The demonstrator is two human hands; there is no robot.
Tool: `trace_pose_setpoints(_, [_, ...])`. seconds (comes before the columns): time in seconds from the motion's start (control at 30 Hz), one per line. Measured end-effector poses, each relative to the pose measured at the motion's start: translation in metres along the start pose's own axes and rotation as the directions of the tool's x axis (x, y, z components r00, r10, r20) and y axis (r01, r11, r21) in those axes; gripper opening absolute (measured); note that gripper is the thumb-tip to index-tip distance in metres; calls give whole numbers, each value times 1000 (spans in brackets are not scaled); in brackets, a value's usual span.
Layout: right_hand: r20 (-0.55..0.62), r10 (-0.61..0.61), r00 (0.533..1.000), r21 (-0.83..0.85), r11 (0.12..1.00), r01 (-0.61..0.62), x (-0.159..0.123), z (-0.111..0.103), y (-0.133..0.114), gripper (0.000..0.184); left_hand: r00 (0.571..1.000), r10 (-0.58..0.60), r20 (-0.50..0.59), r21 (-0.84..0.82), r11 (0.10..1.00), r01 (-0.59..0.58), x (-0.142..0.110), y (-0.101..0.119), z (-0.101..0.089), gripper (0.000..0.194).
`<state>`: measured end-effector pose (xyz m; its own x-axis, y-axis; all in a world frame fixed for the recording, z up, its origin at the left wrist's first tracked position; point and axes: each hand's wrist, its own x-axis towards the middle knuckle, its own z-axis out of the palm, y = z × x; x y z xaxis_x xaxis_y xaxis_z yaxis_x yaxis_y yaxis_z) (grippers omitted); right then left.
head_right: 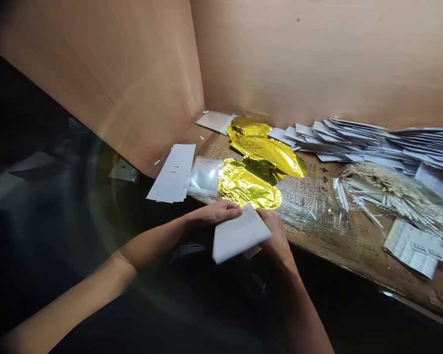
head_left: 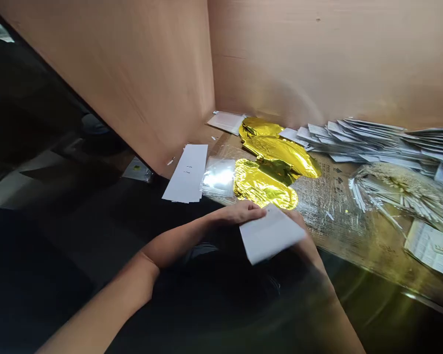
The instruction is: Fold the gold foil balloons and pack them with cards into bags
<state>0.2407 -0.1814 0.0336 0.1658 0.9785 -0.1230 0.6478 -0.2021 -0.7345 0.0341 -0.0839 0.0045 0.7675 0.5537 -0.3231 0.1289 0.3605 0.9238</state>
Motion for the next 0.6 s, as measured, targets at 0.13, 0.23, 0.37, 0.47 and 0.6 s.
trace_pose_setpoints(0.13, [243, 37, 969, 414, 899, -139, -17, -18, -4, 29, 983, 18, 181, 160, 986, -48, 15, 3, 14, 46])
trace_pose_setpoints(0.23, [376, 25, 926, 559, 791, -249, -30, -31, 6, 36, 976, 50, 213, 245, 964, -102, 24, 3, 11, 45])
trace_pose_setpoints(0.37, [182, 47, 982, 610, 778, -150, -40, -21, 24, 36, 981, 163, 109, 258, 948, -186, 41, 5, 14, 46])
trace_pose_setpoints(0.47, [-153, 169, 974, 689, 725, -18, -31, 5, 32, 40, 957, 223, -183, -41, 971, -234, 61, 0, 32, 44])
trace_pose_setpoints(0.6, [-311, 262, 913, 430, 896, -111, -2, 1, 59, 35, 919, 167, -357, -346, 890, -297, 78, -15, 52, 52])
